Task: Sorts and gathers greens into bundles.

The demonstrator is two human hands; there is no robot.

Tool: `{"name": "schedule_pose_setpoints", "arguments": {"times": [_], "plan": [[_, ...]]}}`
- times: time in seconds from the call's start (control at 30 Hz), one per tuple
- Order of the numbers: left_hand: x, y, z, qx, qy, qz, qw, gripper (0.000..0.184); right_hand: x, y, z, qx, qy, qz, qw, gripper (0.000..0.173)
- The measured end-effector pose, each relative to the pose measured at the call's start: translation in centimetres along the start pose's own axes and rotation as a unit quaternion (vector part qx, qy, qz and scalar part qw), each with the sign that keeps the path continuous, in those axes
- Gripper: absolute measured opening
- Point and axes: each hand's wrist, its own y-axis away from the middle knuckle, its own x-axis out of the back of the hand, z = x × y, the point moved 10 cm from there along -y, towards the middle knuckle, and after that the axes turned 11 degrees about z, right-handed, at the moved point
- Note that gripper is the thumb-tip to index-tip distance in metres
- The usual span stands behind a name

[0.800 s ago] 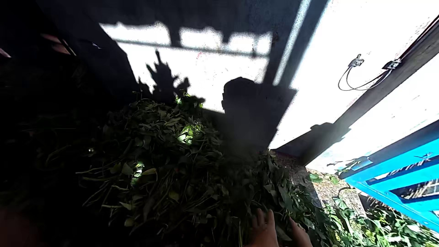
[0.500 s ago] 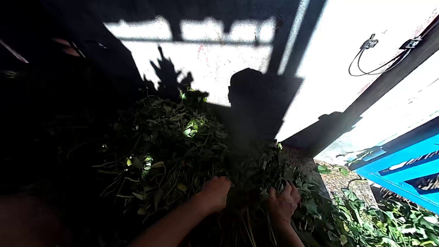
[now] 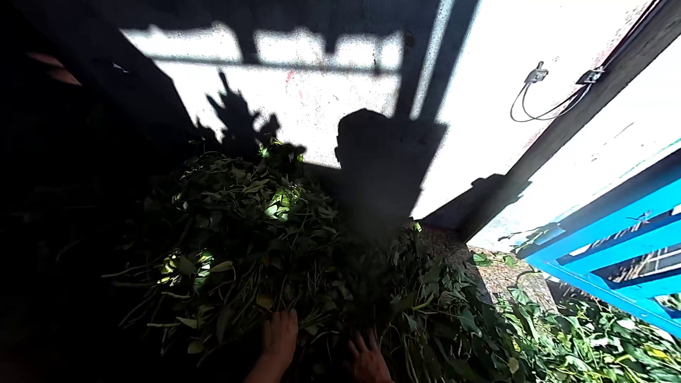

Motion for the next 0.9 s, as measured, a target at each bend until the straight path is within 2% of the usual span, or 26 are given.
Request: {"name": "schedule_pose_setpoints", "arguments": {"times": [0.1, 0.17, 0.23, 0.27, 0.43, 0.57, 0.67, 0.77, 0.83, 0.9], "plan": [[-0.5, -0.2, -0.3, 0.017, 0.023, -0.045, 0.999, 0.046, 1.3, -0.7, -3.2, 0.063, 0.050, 0.040, 0.996, 0.037], [-1.0, -0.2, 0.3, -0.006, 0.018, -0.061, 0.998, 0.043, -0.1, -0.9, -4.4, 0.086, 0.037, 0.036, 0.995, 0.043], [-1.4, 0.3, 0.9, -0.018, 0.027, -0.082, 0.996, 0.045, -2.8, -0.4, -3.1, 0.039, 0.007, -0.023, 0.999, 0.059], [-1.0, 0.4, 1.2, -0.016, 0.035, -0.094, 0.995, 0.045, -3.5, -0.1, -2.1, 0.022, 0.000, -0.029, 0.999, 0.061], [3.7, 0.5, 3.1, -0.020, 0.063, -0.135, 0.989, 0.042, -3.1, 1.8, 1.7, 0.041, 0.003, -0.001, 0.999, 0.043], [7.8, 0.1, 6.3, -0.053, 0.161, -0.137, 0.976, 0.040, -2.2, 3.7, 4.2, 0.055, 0.023, 0.000, 0.998, 0.040], [10.3, 0.9, 9.5, -0.058, 0.281, -0.155, 0.946, 0.040, -1.2, 4.9, 5.9, 0.060, 0.024, -0.004, 0.998, 0.041], [11.4, 1.5, 13.2, -0.047, 0.425, -0.180, 0.886, 0.044, -1.1, 5.5, 7.2, 0.038, 0.036, -0.016, 0.998, 0.042], [10.9, 1.2, 15.1, -0.025, 0.494, -0.177, 0.851, 0.059, -0.8, 5.9, 7.1, 0.003, 0.028, -0.040, 0.999, 0.043], [9.1, 1.0, 16.2, -0.005, 0.495, -0.178, 0.850, 0.063, 0.3, 6.7, 6.0, -0.022, 0.018, -0.042, 0.999, 0.044]]}}
